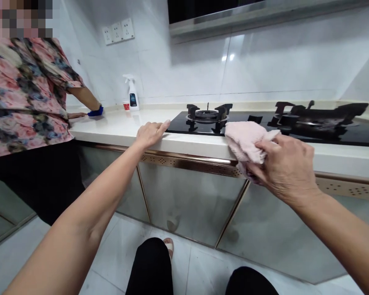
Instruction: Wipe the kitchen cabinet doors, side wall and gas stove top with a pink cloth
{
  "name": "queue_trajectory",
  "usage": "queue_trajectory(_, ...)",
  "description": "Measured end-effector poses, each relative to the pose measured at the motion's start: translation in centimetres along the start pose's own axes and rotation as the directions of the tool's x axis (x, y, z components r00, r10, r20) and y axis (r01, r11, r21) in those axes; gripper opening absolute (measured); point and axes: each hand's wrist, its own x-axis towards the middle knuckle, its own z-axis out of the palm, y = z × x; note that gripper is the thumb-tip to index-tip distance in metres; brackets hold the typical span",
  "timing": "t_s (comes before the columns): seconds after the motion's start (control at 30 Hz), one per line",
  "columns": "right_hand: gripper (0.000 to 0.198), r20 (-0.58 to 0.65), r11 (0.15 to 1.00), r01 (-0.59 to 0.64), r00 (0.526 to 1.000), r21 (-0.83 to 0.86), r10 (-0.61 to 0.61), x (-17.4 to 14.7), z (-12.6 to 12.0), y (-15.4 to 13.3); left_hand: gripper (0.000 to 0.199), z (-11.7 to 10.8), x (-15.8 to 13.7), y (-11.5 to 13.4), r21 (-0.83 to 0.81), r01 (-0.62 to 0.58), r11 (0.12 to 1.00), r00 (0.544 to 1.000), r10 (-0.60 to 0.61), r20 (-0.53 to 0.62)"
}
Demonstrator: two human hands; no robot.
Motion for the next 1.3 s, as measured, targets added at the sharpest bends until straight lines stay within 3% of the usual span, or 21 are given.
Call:
queue_trajectory(0.13, 0.040, 0.013, 0.996, 0.043, 0.999, -0.084, -0.042, 2.4, 0.0, -5.4, 0.083, -0.2, -0.1, 0.3, 0.040, -0.007, 0.999, 1.000, 0.008, -0.017)
queue_trajectory(0.37, 0.046, 0.096, 0.970, 0.244, 0.966, -0.022, -0.241, 7.4, 3.3, -17.5, 0.083, -0.6, -0.1, 0.3, 0.123, 0.002, 0.992, 1.000, -0.003, 0.008)
queue_trajectory(0.47, 0.047, 0.109, 0.937, 0.349, 0.932, -0.009, -0.346, 8.8, 4.3, -19.6, 0.081, -0.7, 0.1, 0.3, 0.145, 0.019, 0.989, 1.000, -0.021, 0.006)
queue_trajectory(0.53, 0.046, 0.136, 0.923, 0.383, 0.913, 0.030, -0.384, 9.5, 4.4, -19.4, 0.081, -0.7, 0.3, 0.3, 0.145, 0.054, 0.988, 0.998, -0.057, 0.012)
queue_trajectory(0.7, 0.048, 0.216, 0.956, 0.253, 0.935, 0.148, -0.281, 9.9, 2.6, -14.4, 0.079, -0.7, 0.7, 0.0, 0.109, 0.104, 0.989, 0.994, -0.108, 0.028)
queue_trajectory(0.93, 0.049, 0.214, 0.995, 0.094, 0.972, 0.017, -0.095, 7.2, -1.2, -1.6, 0.080, -0.8, 0.8, -0.4, 0.097, 0.126, 0.987, 0.991, -0.129, 0.023)
queue_trajectory(1.03, 0.054, 0.204, 0.996, -0.049, 0.977, -0.069, 0.063, 6.2, -2.7, 4.4, 0.080, -0.8, 0.8, -0.5, 0.090, 0.117, 0.989, 0.992, -0.120, 0.031)
queue_trajectory(1.1, 0.060, 0.204, 0.972, -0.203, 0.953, -0.114, 0.223, 5.8, -3.7, 7.7, 0.080, -0.8, 0.9, -0.5, 0.092, 0.109, 0.990, 0.993, -0.112, 0.034)
queue_trajectory(1.2, 0.064, 0.189, 0.910, -0.381, 0.893, -0.164, 0.408, 5.3, -4.8, 10.2, 0.080, -0.7, 0.9, -0.4, 0.112, 0.109, 0.988, 0.993, -0.113, 0.028)
queue_trajectory(1.3, 0.063, 0.098, 0.899, -0.393, 0.904, -0.192, 0.417, 4.6, -4.7, 9.2, 0.078, -0.6, 0.9, -0.2, 0.141, 0.099, 0.985, 0.995, -0.102, 0.012)
